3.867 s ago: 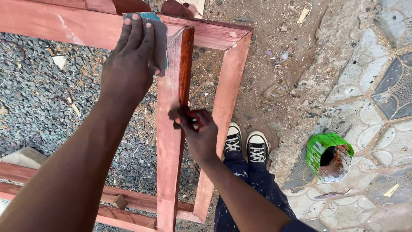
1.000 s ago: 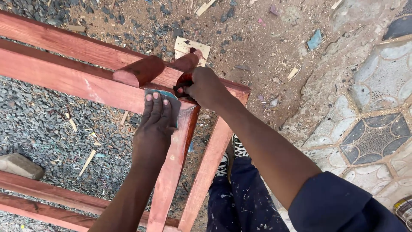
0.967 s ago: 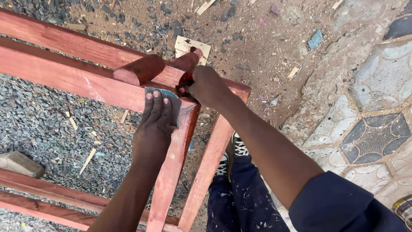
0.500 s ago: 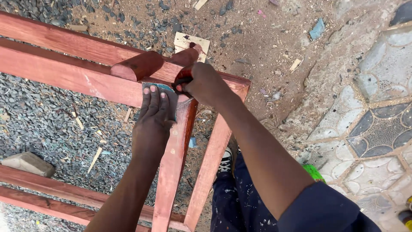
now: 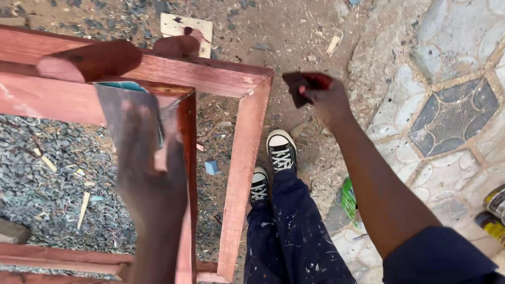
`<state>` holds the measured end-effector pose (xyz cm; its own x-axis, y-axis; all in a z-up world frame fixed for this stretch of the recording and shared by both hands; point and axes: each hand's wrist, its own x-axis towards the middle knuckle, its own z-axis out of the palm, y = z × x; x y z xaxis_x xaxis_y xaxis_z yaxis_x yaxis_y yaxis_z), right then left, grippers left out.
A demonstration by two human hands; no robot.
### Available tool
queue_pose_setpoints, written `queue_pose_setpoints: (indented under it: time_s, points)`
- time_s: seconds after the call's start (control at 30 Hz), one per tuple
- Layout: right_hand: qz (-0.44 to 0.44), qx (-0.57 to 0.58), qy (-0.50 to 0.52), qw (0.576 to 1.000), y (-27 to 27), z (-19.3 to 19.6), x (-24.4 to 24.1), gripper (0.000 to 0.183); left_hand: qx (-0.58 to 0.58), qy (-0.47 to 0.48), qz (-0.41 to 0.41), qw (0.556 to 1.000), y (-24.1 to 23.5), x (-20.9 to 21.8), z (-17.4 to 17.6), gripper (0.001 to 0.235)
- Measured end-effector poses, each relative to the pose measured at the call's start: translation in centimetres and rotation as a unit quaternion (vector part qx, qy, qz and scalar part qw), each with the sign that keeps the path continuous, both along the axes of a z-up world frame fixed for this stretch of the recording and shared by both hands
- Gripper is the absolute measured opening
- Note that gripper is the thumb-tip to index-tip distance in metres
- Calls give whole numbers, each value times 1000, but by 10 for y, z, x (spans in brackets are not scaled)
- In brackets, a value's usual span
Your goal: Staining and sanding a wooden frame using a foam applicator and a sanding block
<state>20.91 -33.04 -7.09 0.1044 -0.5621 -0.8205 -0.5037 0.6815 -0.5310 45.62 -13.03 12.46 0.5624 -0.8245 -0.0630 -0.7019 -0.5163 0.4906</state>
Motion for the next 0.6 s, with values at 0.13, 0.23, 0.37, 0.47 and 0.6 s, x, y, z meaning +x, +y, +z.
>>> queue_pose_setpoints:
  time_s: [0.13,0.23,0.37,0.47,0.6]
  points:
    - [-65,-118,-61,989,-10,-60,14,39,-22,96,74,992,3,-81,8,38]
    - [-201,-134,-126,962,67,-83,38,31,-22,195,199,960,14,-139,2,33]
    - [-151,-72,-5,986,162,-47,26,25,10,327,390,861,14,-195,-18,34]
    - [-151,-6,-46,988,216,-69,-13,7,12,330,361,872,32,-216,-42,30]
    - [-248,75,-124,958,176,-57,-4,36,12,299,353,886,50,-233,-84,25]
